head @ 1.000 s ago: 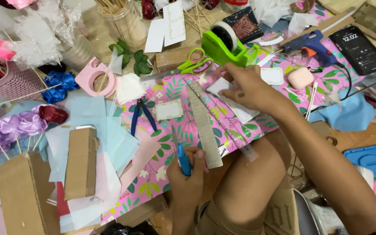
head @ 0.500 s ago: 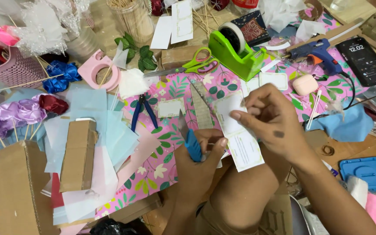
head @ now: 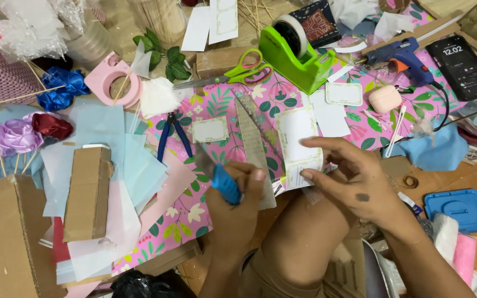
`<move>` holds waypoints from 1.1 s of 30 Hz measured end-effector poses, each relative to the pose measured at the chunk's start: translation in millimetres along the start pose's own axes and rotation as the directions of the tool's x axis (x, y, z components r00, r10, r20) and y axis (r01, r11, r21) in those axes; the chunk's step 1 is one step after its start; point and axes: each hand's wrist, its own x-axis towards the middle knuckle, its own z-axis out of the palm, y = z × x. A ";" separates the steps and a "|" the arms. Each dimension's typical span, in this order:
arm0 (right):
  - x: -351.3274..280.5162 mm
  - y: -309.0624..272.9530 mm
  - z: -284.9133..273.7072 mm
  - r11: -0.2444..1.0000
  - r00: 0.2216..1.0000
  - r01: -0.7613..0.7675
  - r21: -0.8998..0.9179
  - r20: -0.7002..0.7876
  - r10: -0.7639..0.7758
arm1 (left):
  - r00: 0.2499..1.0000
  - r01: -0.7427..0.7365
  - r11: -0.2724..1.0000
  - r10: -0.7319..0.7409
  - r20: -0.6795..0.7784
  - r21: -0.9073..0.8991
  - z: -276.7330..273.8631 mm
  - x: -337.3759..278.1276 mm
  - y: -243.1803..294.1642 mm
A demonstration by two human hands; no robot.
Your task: The person measures and cuts small rectangular pieces of white paper using a ruler, a utility knife, and scissors. They align the ruler on the paper, score the edges with the knife, and then trim the pieces with scissors.
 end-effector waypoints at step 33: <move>6.0 47.9 23.2 0.522 0.959 0.173 -0.835 0.022 -0.283 | 0.878 -0.437 0.187 0.301 0.372 0.880 -19.3 -2.5 -47.0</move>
